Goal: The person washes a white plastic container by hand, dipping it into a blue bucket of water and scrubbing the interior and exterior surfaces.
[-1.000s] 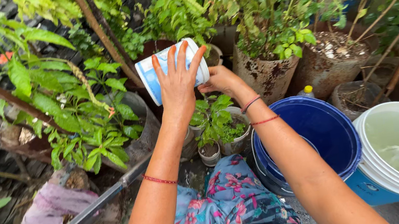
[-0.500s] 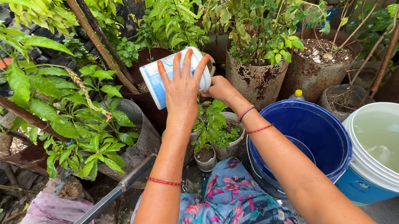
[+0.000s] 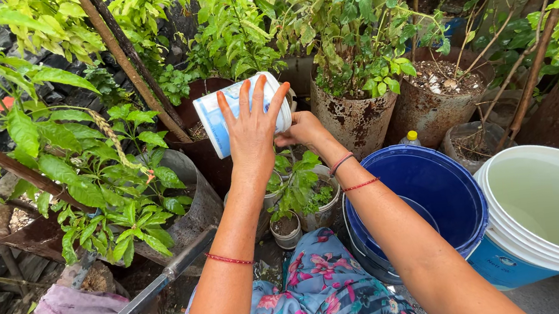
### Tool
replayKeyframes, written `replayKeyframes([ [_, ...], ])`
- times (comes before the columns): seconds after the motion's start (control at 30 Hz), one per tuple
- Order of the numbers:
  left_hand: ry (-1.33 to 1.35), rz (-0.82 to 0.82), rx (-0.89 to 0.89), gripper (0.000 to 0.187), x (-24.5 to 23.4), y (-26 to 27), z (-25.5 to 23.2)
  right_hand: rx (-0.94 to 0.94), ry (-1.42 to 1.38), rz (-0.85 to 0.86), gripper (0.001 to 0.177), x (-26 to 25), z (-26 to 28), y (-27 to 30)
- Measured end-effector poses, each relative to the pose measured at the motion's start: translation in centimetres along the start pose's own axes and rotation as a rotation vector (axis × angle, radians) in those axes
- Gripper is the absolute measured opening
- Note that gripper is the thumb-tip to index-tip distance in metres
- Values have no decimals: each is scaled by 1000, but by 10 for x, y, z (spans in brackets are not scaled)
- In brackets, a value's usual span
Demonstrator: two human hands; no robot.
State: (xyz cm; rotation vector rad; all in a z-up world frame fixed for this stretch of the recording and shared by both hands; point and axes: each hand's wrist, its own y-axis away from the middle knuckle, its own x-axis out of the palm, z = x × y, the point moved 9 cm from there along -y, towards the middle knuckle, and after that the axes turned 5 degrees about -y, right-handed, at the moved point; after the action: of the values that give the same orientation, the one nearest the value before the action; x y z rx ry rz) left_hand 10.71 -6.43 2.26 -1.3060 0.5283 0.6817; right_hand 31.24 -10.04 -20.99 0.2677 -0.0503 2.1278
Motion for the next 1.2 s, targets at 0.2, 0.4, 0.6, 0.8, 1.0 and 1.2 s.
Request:
replayKeyframes([
  [0.2, -46, -10, -2, 109, -2, 0, 3, -78, 46, 1, 21, 7, 10, 3],
  [0.4, -93, -9, -7, 97, 2, 5, 15, -93, -1, 31, 26, 13, 17, 5],
  [0.6, -161, -42, 6, 94, 2, 8, 19, -166, 137, 3, 29, 18, 29, 5],
  [0.8, -194, -34, 7, 95, 3, 8, 23, -305, 348, 24, 31, 27, 45, 9],
  [1.0, -181, -23, 12, 94, 4, 9, 24, -328, 411, 16, 32, 31, 46, 15],
  [1.2, -190, -50, 37, 98, 6, 9, 13, -119, 89, 28, 27, 36, 36, 23],
])
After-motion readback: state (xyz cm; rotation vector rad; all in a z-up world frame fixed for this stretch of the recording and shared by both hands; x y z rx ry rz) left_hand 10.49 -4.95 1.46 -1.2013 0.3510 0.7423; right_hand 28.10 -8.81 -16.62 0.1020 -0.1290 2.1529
